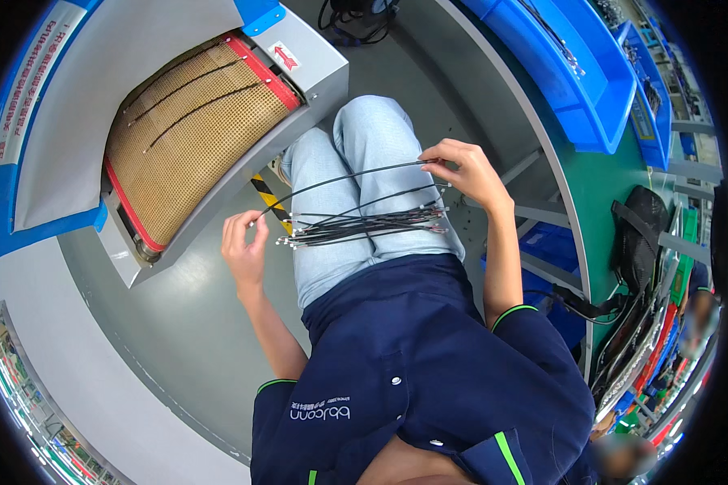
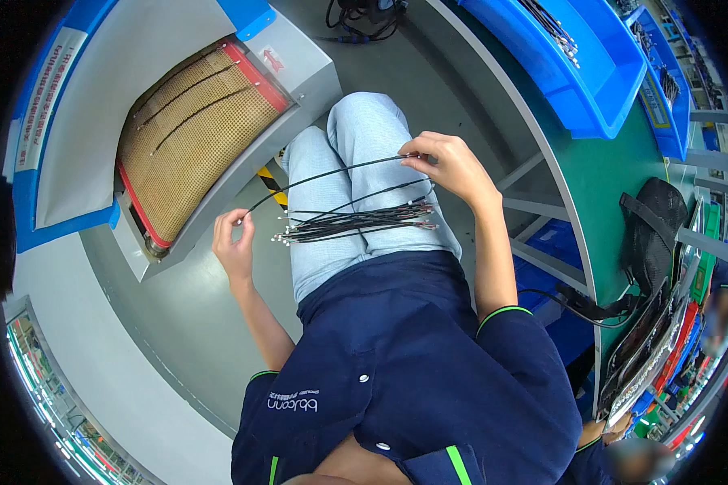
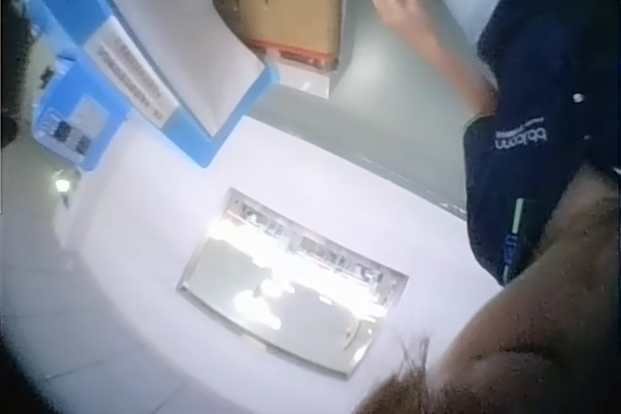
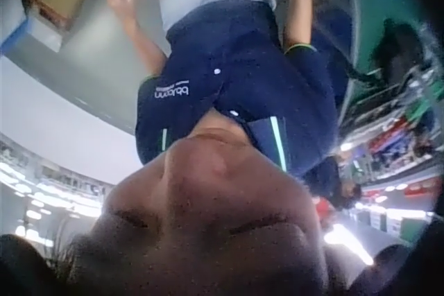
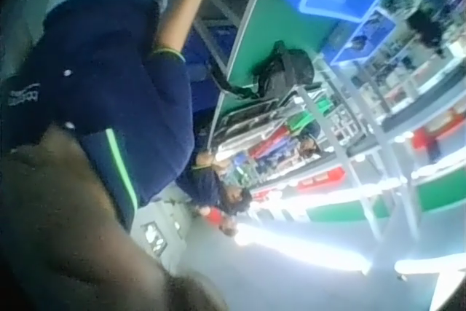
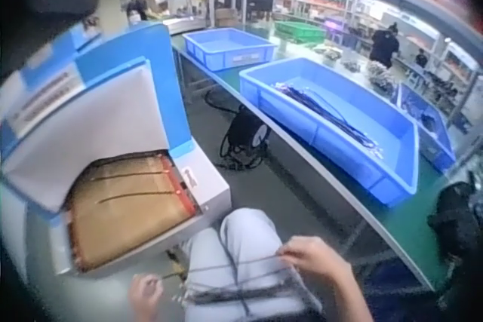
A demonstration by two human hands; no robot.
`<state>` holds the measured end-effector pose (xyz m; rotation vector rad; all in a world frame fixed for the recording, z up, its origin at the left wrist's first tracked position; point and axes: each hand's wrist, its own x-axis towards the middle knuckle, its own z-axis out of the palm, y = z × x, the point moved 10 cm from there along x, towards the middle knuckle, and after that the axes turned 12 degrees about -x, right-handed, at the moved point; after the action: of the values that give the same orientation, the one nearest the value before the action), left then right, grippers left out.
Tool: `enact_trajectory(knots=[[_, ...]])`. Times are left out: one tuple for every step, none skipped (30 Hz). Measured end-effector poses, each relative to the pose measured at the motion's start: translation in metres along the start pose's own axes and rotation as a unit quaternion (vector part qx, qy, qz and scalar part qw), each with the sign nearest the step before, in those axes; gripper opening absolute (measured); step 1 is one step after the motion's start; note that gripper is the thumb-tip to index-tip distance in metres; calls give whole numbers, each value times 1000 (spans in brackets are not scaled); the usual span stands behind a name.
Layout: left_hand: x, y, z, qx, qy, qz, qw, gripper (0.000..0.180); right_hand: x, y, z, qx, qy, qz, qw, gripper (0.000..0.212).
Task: The person collects individual electrical wires from a machine and organizes them into wire bundles by hand at a factory workbench, placing the finished bundles into blue bins.
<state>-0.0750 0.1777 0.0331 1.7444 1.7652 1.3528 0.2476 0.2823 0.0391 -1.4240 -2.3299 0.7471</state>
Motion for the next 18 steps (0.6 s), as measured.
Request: enact_trajectory(knots=[[0, -1, -1, 0, 0, 1, 1000, 13, 0, -2, -3, 3, 23, -13, 1000, 14], [-1, -4, -2, -6, 5, -4, 1000, 13, 0, -5, -7, 6, 45, -26, 999, 14], [-1, -5, -3, -11, 10, -8, 1000, 12, 0, -6, -7, 6, 46, -26, 999, 14], [-1, -6, -4, -11, 10, -8, 1000, 12, -1, -12, -11, -4, 71, -49, 996, 14], [-1, -5, -4, -8, 6, -4, 1000, 12, -2, -17, -15, -14, 97, -72, 993, 13], [-1, -5, -4, -5, 3, 0, 1000, 11, -2, -17, -14, -14, 97, -72, 993, 13], [0, -5, -5, -5, 3, 0, 1000, 11, -3, -21, -18, -24, 122, -89, 988, 13], [0, -6, -6, -8, 5, -8, 1000, 12, -5, -24, -22, -35, 146, -107, 983, 12], [-1, -7, -7, -10, 8, -15, 1000, 13, -5, -24, -22, -35, 147, -107, 983, 12], [-1, -8, -8, -10, 8, -15, 1000, 13, -4, -24, -21, -36, 145, -107, 983, 12], [-1, -7, -9, -6, 9, -9, 1000, 13, -3, -24, -20, -37, 144, -108, 983, 11], [-2, -6, -10, -2, 9, -3, 1000, 13, -4, -24, -20, -36, 144, -108, 983, 11], [-2, -6, -11, -2, 9, -3, 1000, 13, -4, -23, -19, -29, 142, -105, 984, 11], [-3, -7, -11, -3, 10, -6, 1000, 13, -4, -23, -18, -21, 140, -101, 985, 10], [-3, -8, -12, -4, 10, -8, 1000, 13, -4, -22, -17, -21, 141, -101, 985, 10], [-3, -8, -12, -4, 10, -8, 1000, 13, -4, -19, -15, -15, 137, -94, 986, 9], [-3, -8, -13, -4, 12, -9, 1000, 13, -4, -17, -13, -8, 134, -87, 987, 9], [-3, -9, -14, -4, 13, -11, 1000, 13, -4, -18, -13, -8, 134, -87, 987, 9]])
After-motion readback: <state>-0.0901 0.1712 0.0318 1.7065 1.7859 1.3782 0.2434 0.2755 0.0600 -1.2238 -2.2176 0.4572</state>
